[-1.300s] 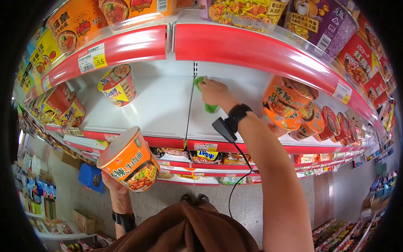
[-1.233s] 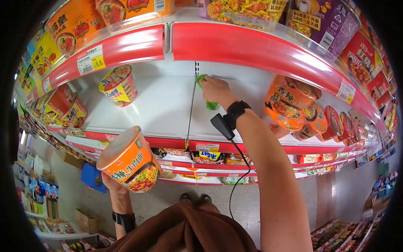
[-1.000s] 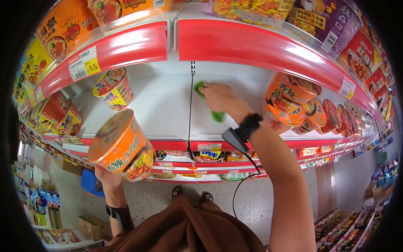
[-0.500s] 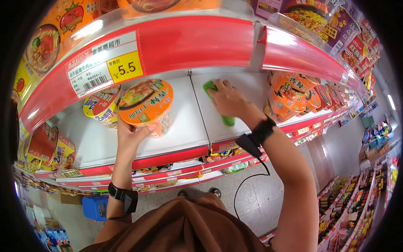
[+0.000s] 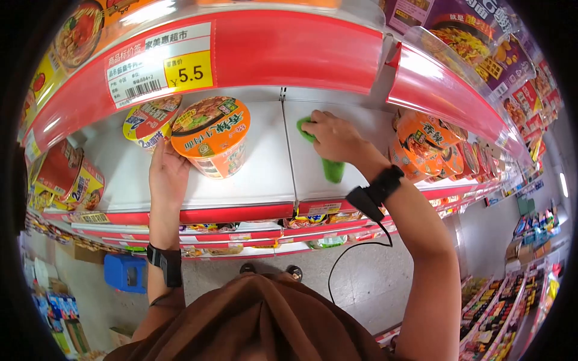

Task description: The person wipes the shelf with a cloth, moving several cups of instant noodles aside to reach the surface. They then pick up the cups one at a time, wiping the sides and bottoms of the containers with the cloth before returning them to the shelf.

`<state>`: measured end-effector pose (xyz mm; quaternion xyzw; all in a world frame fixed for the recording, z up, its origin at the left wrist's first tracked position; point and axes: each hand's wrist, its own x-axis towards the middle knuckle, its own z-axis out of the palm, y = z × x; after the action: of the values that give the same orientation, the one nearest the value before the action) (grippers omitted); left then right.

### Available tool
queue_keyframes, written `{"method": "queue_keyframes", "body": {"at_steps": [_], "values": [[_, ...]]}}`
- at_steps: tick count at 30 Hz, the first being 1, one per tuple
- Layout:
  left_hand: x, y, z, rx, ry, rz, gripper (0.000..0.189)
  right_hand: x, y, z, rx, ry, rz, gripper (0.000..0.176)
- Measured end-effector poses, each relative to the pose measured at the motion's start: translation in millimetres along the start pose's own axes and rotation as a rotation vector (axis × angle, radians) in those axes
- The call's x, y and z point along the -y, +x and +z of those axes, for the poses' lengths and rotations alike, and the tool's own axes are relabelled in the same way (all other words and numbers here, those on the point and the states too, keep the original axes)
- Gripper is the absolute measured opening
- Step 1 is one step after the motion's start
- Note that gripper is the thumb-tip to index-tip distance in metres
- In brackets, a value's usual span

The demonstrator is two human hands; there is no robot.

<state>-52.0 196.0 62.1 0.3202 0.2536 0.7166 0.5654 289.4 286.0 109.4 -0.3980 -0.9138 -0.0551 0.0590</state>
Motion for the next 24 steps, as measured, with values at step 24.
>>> {"method": "queue_keyframes", "body": {"at_steps": [24], "values": [[4, 0, 3, -0.141, 0.22, 0.015, 0.039, -32, 55, 31, 0.023, -0.144, 0.071, 0.037]]}}
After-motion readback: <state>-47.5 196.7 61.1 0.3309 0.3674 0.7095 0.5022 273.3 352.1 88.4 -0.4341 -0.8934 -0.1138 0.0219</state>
